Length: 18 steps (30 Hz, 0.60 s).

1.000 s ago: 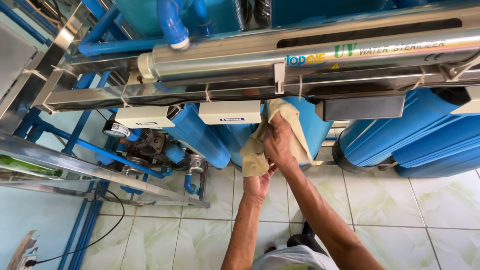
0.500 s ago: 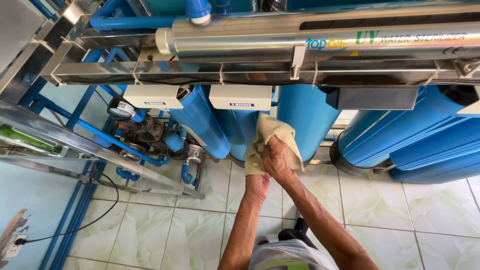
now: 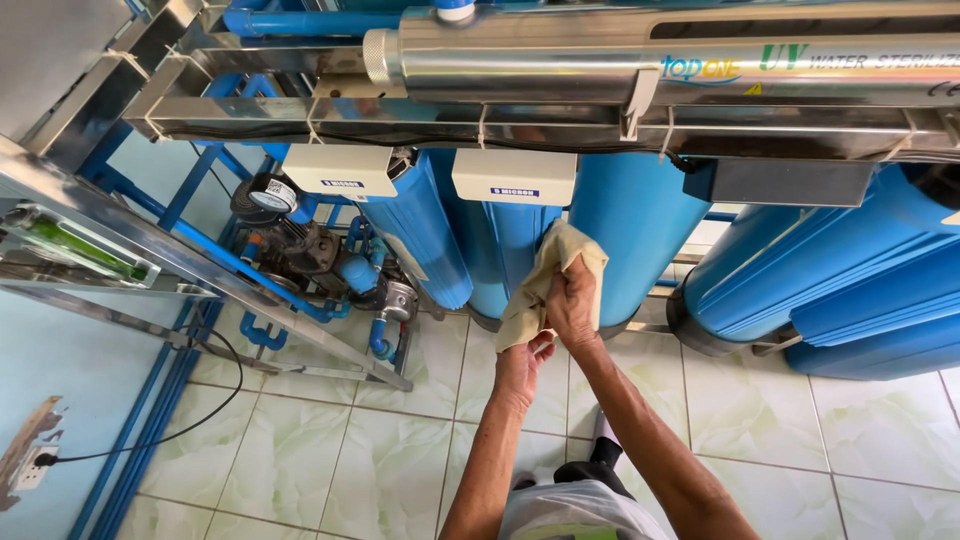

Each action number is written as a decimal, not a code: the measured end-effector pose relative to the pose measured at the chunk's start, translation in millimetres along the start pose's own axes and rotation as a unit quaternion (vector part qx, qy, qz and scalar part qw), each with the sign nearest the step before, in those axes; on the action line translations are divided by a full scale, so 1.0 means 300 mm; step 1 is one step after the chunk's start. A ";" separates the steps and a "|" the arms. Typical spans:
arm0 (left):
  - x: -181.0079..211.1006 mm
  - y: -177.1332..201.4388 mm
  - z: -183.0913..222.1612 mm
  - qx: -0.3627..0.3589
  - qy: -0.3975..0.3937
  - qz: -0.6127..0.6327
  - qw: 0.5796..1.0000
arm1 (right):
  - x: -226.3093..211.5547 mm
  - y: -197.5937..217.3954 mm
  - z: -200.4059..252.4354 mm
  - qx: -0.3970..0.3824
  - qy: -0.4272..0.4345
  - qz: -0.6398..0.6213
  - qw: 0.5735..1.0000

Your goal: Cleaning and wiping down various components of a water filtration and treatment system with a cloth.

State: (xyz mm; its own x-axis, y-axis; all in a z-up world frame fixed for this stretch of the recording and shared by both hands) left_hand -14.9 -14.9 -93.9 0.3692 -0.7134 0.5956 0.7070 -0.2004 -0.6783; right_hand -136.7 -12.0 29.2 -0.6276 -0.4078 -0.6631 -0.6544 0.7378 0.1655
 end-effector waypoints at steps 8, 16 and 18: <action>0.128 -0.138 0.090 -0.054 -0.072 -0.037 0.995 | -0.019 0.002 -0.105 0.084 -0.071 -0.090 0.990; 0.077 -0.116 0.067 -0.031 -0.032 -0.041 0.998 | -0.031 0.047 -0.078 0.057 -0.024 -0.007 0.998; 0.092 -0.137 0.073 -0.036 -0.032 -0.042 0.998 | -0.028 0.045 -0.106 0.041 -0.056 -0.034 0.997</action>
State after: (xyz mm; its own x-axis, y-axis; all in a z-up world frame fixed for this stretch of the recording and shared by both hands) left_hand -20.5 -11.6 -40.1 0.3496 -0.6480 0.6766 0.6933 -0.3068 -0.6520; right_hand -153.6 -15.8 60.1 -0.5293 -0.3987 -0.7489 -0.6537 0.7543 0.0604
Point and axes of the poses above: each hand's wrist, its own z-axis away from the middle knuckle, its own y-axis out of the back of the hand, x = y × z, the point moved 5 cm from there along -z, towards the middle knuckle, and after that the axes turned 8 degrees about y, right-handed, at the moved point
